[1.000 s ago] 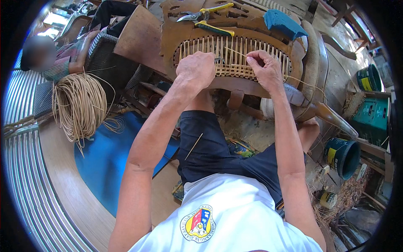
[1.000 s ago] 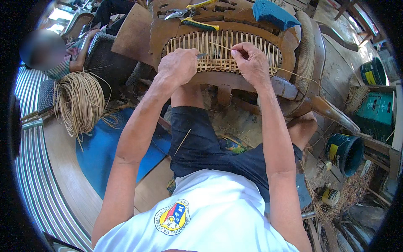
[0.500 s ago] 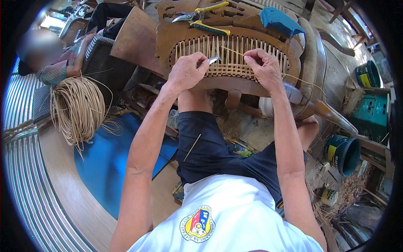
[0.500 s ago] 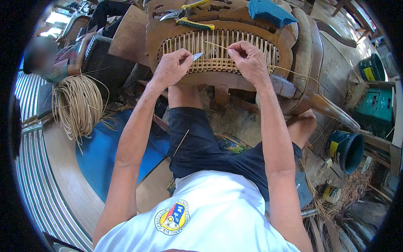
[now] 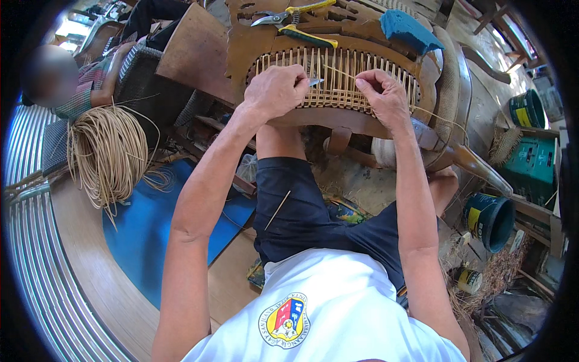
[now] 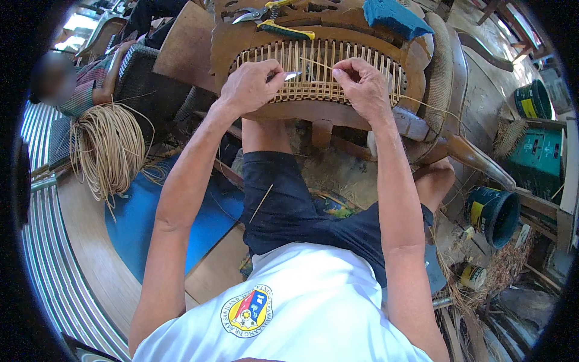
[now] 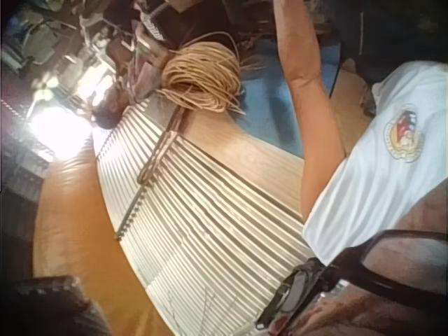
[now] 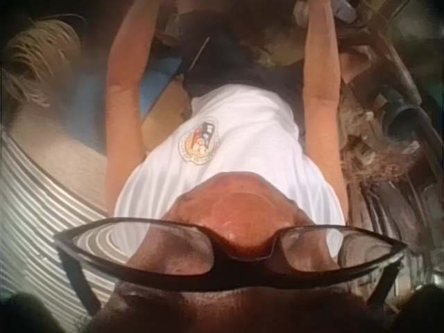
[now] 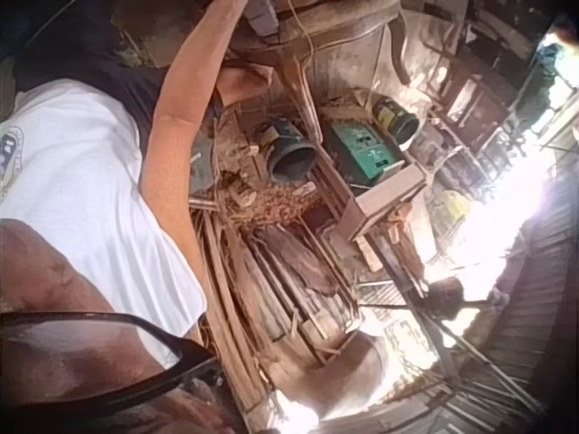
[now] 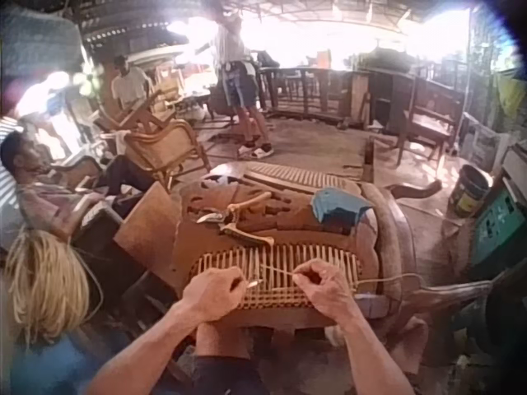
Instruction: Repairing the woven cane backrest of a wooden chair using rattan strips and tools.
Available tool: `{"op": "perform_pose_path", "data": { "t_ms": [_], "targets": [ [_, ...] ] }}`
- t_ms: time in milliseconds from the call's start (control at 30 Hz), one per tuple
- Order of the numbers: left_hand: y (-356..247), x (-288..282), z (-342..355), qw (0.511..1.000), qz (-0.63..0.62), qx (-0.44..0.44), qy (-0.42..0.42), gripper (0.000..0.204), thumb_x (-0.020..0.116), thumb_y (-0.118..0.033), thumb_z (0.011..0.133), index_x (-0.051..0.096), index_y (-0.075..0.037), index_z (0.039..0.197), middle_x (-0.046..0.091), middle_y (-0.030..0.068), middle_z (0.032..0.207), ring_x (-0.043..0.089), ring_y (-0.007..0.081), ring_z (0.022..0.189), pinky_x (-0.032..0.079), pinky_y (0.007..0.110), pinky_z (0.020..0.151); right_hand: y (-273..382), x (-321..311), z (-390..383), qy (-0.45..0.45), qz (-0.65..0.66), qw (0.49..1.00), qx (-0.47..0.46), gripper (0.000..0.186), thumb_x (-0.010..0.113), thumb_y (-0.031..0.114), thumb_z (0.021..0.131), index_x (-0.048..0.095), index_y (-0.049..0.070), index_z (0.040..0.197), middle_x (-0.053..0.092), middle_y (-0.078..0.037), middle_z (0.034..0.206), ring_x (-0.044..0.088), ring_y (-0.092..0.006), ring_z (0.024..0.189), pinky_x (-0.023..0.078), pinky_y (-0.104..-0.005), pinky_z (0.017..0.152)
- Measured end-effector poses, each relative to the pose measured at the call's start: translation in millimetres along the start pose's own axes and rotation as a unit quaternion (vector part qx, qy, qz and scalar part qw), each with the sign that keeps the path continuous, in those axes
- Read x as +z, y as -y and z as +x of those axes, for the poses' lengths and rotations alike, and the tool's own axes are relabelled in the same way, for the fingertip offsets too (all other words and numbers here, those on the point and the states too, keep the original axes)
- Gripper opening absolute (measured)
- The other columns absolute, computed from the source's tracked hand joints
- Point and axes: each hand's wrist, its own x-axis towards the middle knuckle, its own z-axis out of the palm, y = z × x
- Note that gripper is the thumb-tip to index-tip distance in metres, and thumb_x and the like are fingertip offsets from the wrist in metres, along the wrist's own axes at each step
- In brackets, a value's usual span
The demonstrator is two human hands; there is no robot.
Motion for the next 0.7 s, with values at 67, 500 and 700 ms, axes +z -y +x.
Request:
{"op": "perform_pose_path", "data": {
  "t_ms": [67,500,700],
  "targets": [
    [12.4,5.5,-1.7,0.999,-0.045,0.008,-0.001,0.026,0.062,-0.030,0.099,0.073,-0.007,0.105,0.073,0.0155,0.081,0.069,0.0342,0.073,0.053,0.046,0.070,-0.1,0.4,0.4,-0.001,-0.001,1.000,0.002,0.013,0.073,0.017,0.097,0.076,0.005,0.102,0.069,0.002,0.087,0.061,-0.0077,0.080,0.051,-0.0259,0.075],
    [-7.4,-2.9,6.4,0.996,0.076,0.037,0.012,0.029,0.059,-0.030,0.099,0.073,-0.006,0.104,0.075,0.0201,0.092,0.072,0.0410,0.086,0.056,0.051,0.079,0.7,2.4,0.7,0.000,-0.014,1.000,0.001,0.013,0.072,0.017,0.097,0.075,0.006,0.102,0.069,0.001,0.086,0.061,-0.0080,0.079,0.051,-0.0263,0.074],
    [-26.5,-7.9,18.9,0.986,0.130,-0.035,0.102,0.030,0.059,-0.029,0.097,0.075,-0.003,0.101,0.074,0.0232,0.093,0.073,0.0417,0.088,0.057,0.051,0.083,-1.6,1.2,0.4,0.001,-0.006,1.000,0.005,0.014,0.073,0.019,0.097,0.075,0.006,0.102,0.069,0.001,0.086,0.061,-0.0081,0.079,0.051,-0.0266,0.075]
  ]
}}
